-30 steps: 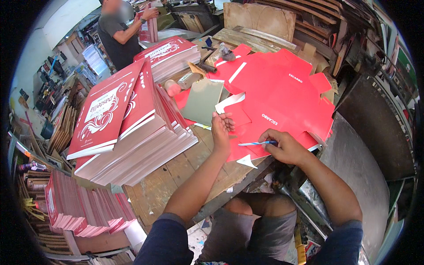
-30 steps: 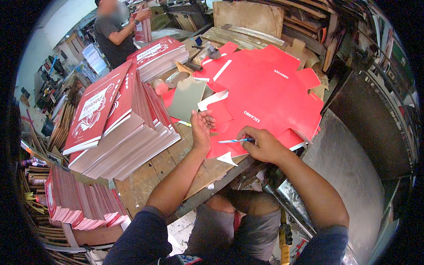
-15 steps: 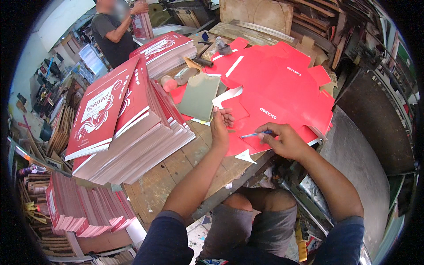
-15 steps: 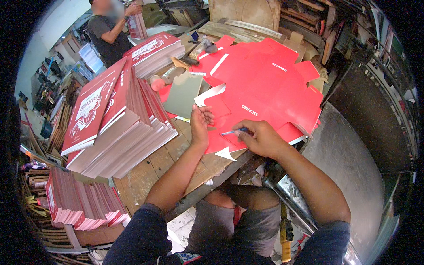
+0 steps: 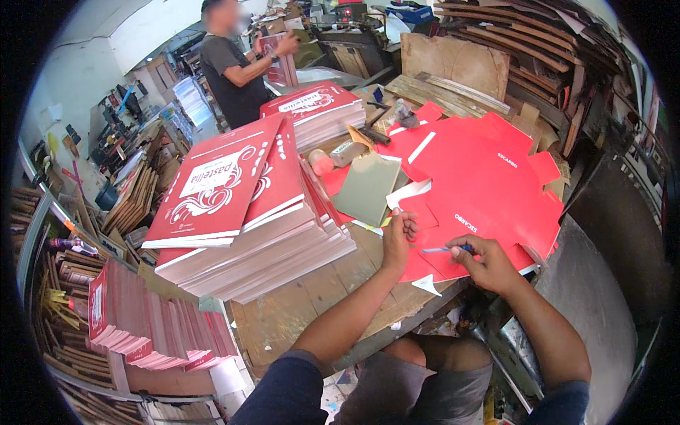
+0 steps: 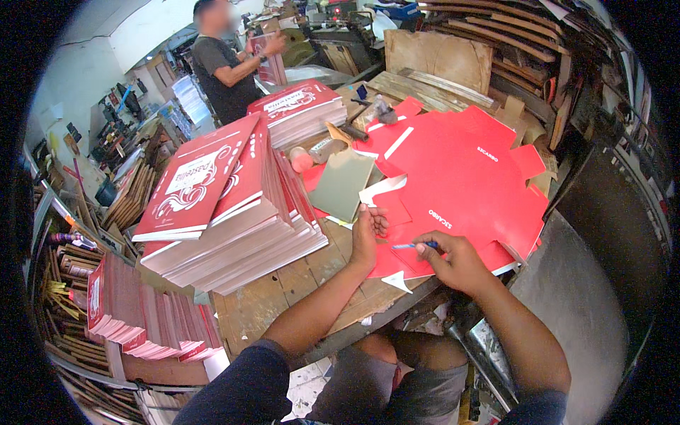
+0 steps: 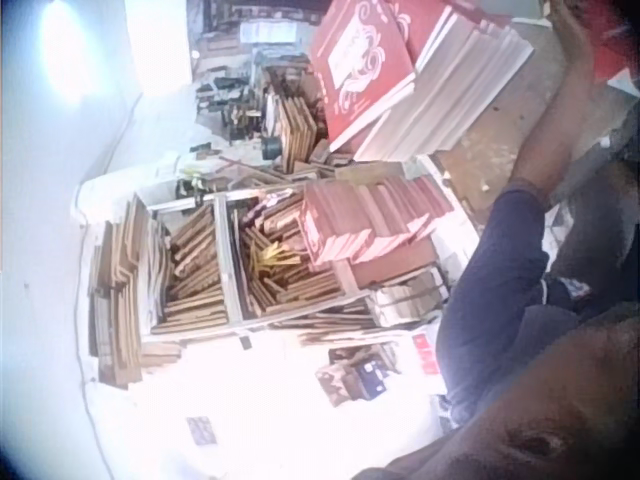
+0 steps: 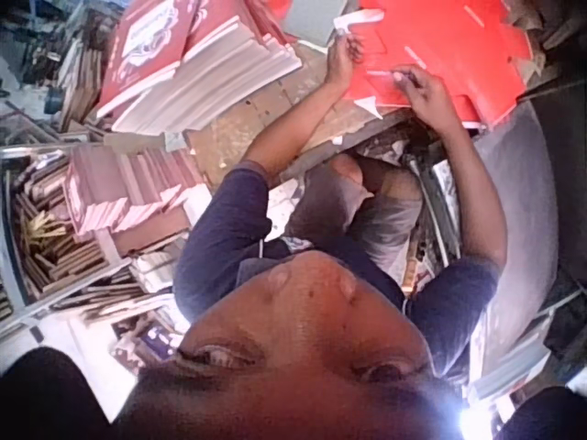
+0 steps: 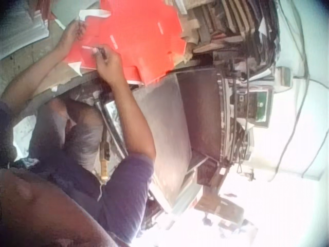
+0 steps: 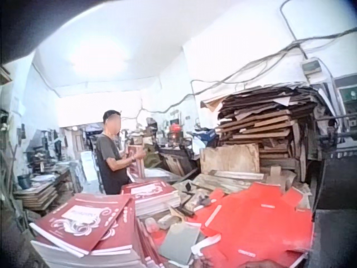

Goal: The person removes excess cardboard pieces from pre-cut red box templates using a small blue tool.

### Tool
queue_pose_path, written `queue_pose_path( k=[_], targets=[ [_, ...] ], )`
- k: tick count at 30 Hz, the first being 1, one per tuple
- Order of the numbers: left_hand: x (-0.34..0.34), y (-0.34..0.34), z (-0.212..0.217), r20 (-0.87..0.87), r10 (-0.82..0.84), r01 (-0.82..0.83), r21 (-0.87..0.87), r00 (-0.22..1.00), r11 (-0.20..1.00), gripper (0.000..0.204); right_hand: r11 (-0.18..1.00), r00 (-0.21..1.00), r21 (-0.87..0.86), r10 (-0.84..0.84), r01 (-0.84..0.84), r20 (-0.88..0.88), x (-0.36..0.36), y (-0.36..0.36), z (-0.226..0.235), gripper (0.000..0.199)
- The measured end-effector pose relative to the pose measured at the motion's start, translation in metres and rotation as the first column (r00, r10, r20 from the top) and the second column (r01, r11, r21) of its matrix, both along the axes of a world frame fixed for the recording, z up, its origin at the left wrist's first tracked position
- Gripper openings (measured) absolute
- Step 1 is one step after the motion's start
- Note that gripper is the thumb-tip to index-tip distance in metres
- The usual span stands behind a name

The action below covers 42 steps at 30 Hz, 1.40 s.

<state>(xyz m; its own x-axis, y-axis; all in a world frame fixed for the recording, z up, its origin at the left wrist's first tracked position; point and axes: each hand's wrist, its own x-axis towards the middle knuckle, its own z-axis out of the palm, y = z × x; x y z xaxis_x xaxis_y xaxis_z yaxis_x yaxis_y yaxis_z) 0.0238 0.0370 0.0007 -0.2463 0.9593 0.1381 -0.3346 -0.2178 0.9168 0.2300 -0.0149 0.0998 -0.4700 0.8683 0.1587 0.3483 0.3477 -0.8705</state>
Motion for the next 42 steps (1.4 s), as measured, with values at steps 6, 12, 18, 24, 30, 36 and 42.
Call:
queue_pose_path(
  k=[6, 12, 18, 24, 30, 36, 42],
  targets=[
    [-0.002, -0.002, 0.001, -0.092, -0.001, 0.000, -0.012, 0.996, 1.000, 0.066, 0.999, 1.000, 0.046, 0.022, -0.022, 0.005, -0.001, 0.002, -0.002, 0.021],
    [0.000, -0.001, 0.001, -0.096, 0.002, -0.002, 0.003, 0.995, 1.000, 0.066, 0.995, 0.987, 0.048, -0.083, 0.090, -0.134, -0.001, 0.004, -0.002, 0.022],
    [0.000, 0.000, 0.001, -0.102, 0.005, -0.007, -0.021, 0.995, 1.000, 0.065, 0.999, 0.998, -0.050, -0.011, 0.015, 0.069, 0.003, 0.007, -0.006, 0.020],
    [0.002, -0.001, -0.005, -0.100, -0.015, 0.013, -0.023, 0.995, 1.000, 0.063, 0.999, 0.999, -0.026, -0.039, 0.039, 0.002, 0.001, 0.002, -0.003, 0.020],
    [-0.001, -0.006, -0.005, -0.262, -0.017, 0.025, 0.027, 0.965, 0.999, 0.054, 0.998, 0.999, 0.059, -0.028, 0.026, 0.035, -0.001, -0.001, 0.002, 0.024],
    [0.014, -0.014, 0.005, -0.611, 0.027, 0.154, 0.242, 0.791, 0.958, 0.034, 0.998, 0.984, 0.014, 0.057, -0.056, -0.169, 0.003, 0.003, -0.005, 0.033],
    [0.010, -0.010, 0.001, -0.593, -0.031, 0.215, 0.242, 0.804, 0.946, 0.041, 0.996, 0.988, 0.025, 0.085, -0.082, -0.130, 0.000, 0.002, 0.002, 0.037]
  ],
)
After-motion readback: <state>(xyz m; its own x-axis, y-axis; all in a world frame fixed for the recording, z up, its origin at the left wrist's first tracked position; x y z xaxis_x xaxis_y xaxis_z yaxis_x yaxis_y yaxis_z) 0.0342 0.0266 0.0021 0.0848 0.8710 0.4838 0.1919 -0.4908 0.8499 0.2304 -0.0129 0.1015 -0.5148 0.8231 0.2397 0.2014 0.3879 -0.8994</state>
